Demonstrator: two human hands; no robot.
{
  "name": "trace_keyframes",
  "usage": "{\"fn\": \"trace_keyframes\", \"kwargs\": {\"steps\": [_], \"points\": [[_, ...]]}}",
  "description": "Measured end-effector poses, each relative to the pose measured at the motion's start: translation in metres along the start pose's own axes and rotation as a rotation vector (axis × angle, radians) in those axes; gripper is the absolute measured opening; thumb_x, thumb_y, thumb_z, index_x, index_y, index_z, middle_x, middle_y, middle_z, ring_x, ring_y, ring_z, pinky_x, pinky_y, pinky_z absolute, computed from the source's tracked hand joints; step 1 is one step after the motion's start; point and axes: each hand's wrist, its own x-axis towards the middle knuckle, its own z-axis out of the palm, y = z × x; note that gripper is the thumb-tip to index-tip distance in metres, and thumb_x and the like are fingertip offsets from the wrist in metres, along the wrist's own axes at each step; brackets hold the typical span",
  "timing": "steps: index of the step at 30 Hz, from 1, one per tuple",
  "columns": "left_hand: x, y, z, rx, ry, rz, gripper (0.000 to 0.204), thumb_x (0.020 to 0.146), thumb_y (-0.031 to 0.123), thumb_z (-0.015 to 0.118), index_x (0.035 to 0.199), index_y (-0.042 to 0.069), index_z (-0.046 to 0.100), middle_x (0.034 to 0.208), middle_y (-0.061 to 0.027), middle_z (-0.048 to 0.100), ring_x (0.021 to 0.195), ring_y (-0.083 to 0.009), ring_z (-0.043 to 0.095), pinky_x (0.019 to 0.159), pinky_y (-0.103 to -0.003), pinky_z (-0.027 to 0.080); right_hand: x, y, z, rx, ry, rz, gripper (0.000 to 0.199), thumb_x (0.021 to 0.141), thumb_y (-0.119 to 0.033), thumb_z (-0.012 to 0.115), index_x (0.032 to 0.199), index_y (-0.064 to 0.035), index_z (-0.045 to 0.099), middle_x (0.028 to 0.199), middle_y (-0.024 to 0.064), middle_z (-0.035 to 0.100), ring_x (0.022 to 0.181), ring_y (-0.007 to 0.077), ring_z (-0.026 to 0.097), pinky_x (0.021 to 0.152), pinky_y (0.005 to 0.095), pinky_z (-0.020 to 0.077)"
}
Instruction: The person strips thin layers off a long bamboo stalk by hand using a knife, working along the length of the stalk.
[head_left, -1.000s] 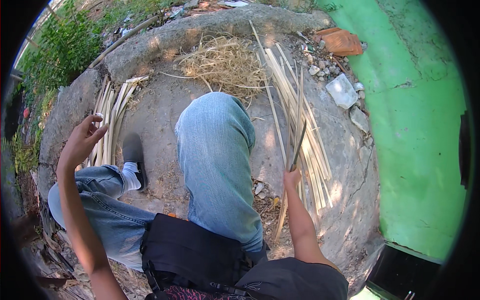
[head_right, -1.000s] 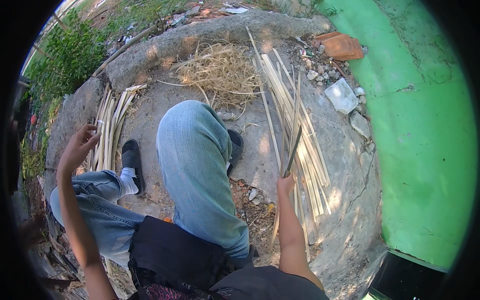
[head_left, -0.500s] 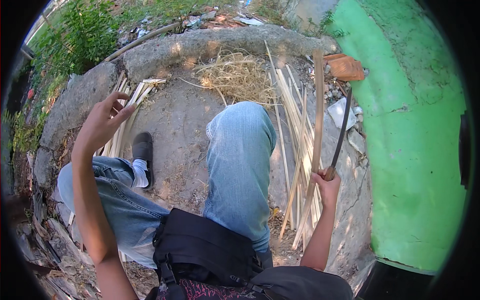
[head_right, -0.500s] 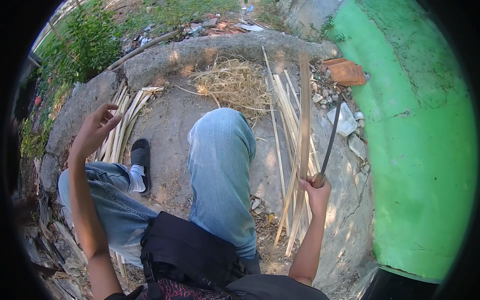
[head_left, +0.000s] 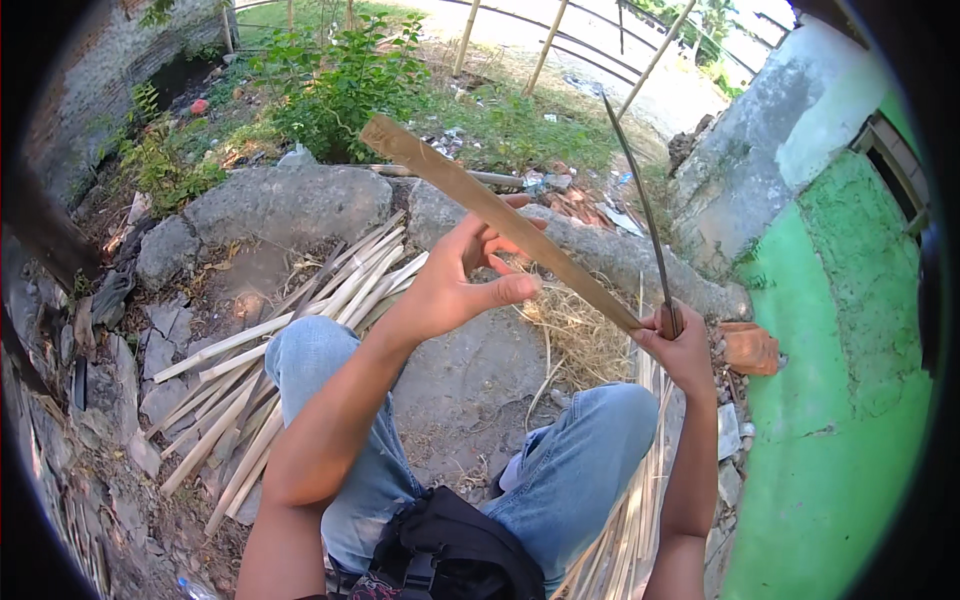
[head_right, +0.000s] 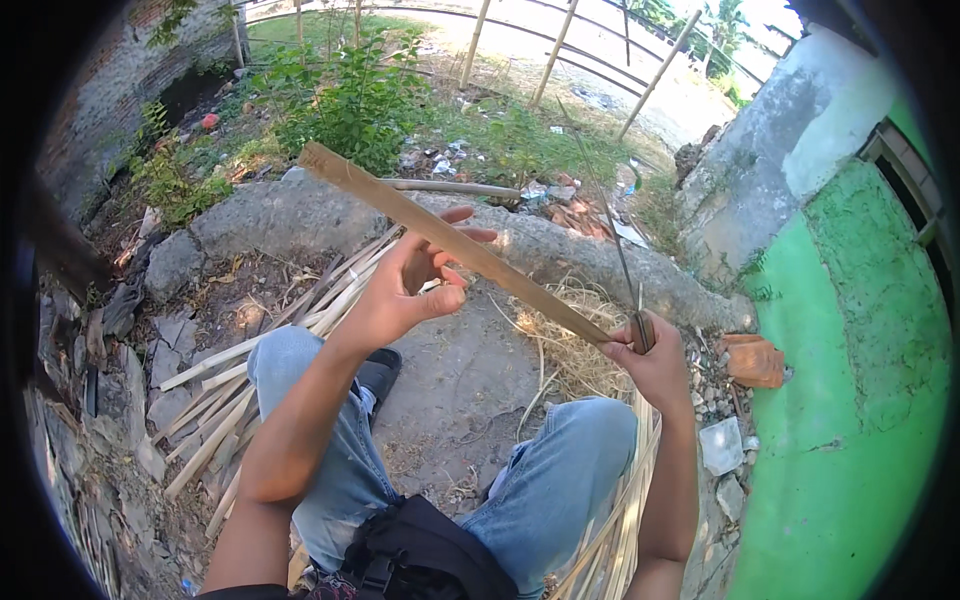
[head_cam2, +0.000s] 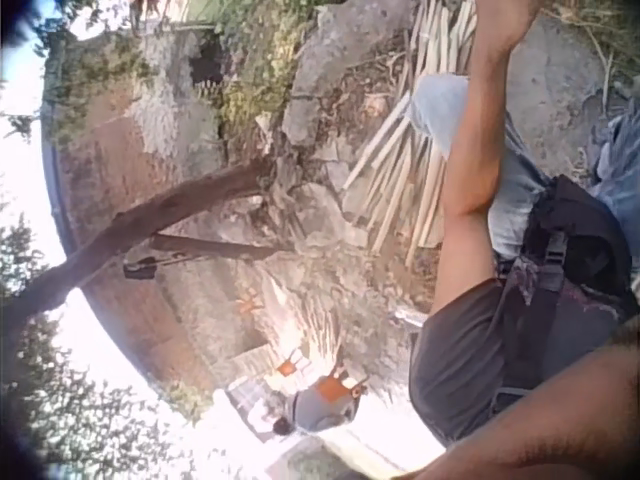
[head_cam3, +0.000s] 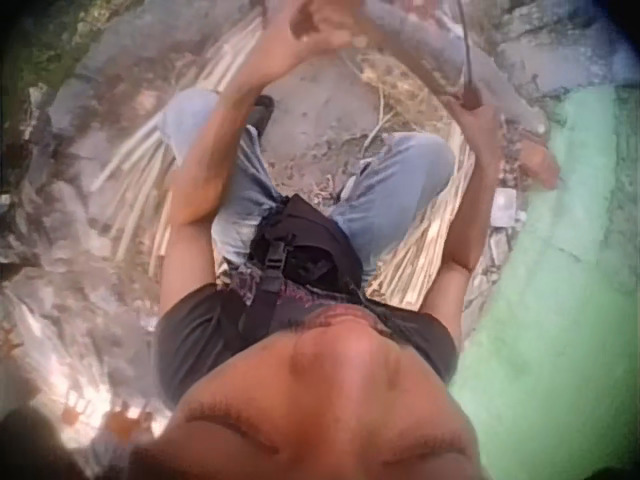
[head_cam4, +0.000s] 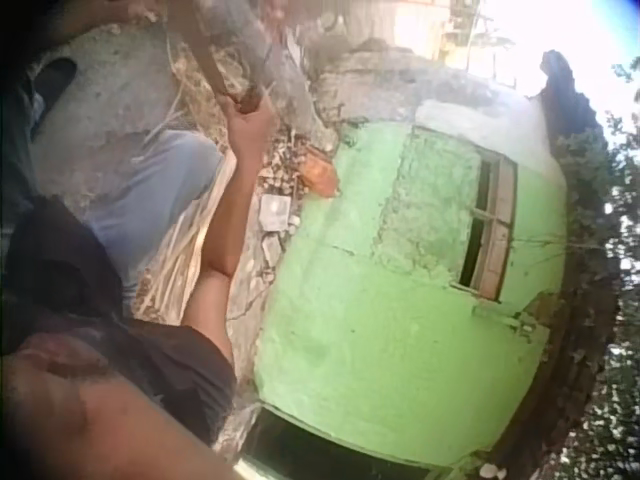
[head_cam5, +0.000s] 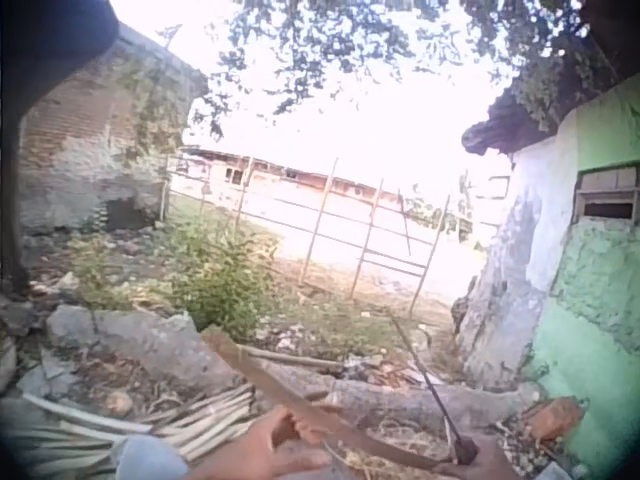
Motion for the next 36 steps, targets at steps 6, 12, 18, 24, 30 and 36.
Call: {"fn": "trace_keyframes", "kwargs": {"steps": [6, 12, 18, 24, 30, 36], "points": [[0.000, -0.002, -0.039, 0.010, 0.418, -0.223, 0.032, 0.095, 0.027, 0.052, 0.103, -0.003, 0.060, 0.087, -0.0131, 0.069, 0.071, -0.0145, 0.066, 0.061, -0.025, 0.053, 0.038, -0.037, 0.067, -0.238, -0.012, -0.180, 0.026, 0.078, -0.023, 0.074, 0.072, -0.0029, 0.058, 0.060, -0.0004, 0.054, 0.055, 0.0074, 0.046, 0.051, 0.0268, 0.0371], [-0.005, 0.007, -0.059, 0.332, 0.573, -0.144, 0.025, 0.093, 0.020, 0.056, 0.095, -0.005, 0.060, 0.074, -0.0082, 0.066, 0.066, -0.0085, 0.061, 0.057, -0.023, 0.049, 0.011, -0.022, 0.076, -0.068, -0.093, 0.178, 0.034, 0.081, -0.030, 0.072, 0.066, -0.0034, 0.055, 0.054, -0.0037, 0.043, 0.051, 0.0055, 0.039, 0.046, 0.0274, 0.0304], [-0.017, 0.003, -0.061, 0.636, 0.468, -0.216, 0.024, 0.093, 0.020, 0.056, 0.101, -0.003, 0.059, 0.078, -0.0083, 0.065, 0.069, -0.0103, 0.059, 0.062, -0.024, 0.046, -0.012, 0.005, 0.086, -0.092, -0.108, 0.368, 0.042, 0.078, -0.037, 0.072, 0.061, -0.0020, 0.055, 0.051, -0.0023, 0.042, 0.048, 0.0073, 0.038, 0.045, 0.0278, 0.0303], [-0.009, -0.016, -0.054, 0.666, 0.445, -0.182, 0.047, 0.097, 0.032, 0.047, 0.128, -0.002, 0.039, 0.103, -0.0110, 0.060, 0.093, -0.0156, 0.055, 0.082, -0.029, 0.043, -0.023, 0.020, 0.093, -0.123, -0.049, 0.272, 0.042, 0.076, -0.038, 0.072, 0.091, 0.0001, 0.061, 0.058, 0.0030, 0.050, 0.053, 0.0129, 0.047, 0.051, 0.0302, 0.0379], [0.002, -0.025, -0.047, 0.348, 0.502, -0.011, 0.049, 0.098, 0.041, 0.042, 0.117, -0.003, 0.054, 0.090, -0.0047, 0.057, 0.083, -0.0108, 0.051, 0.077, -0.028, 0.041, -0.024, 0.006, 0.089, -0.077, -0.139, 0.382, 0.042, 0.080, -0.030, 0.070, 0.109, -0.0041, 0.054, 0.059, 0.0001, 0.051, 0.051, 0.0071, 0.044, 0.049, 0.0256, 0.0328], [0.009, -0.023, -0.043, 0.325, 0.458, -0.083, 0.026, 0.091, 0.026, 0.061, 0.096, 0.001, 0.060, 0.083, -0.0054, 0.064, 0.079, -0.0116, 0.058, 0.075, -0.026, 0.044, -0.029, 0.015, 0.082, 0.104, -0.166, 0.424, 0.037, 0.083, -0.028, 0.068, 0.108, -0.0041, 0.054, 0.058, -0.0020, 0.052, 0.050, 0.0048, 0.040, 0.047, 0.0244, 0.0288]]}}
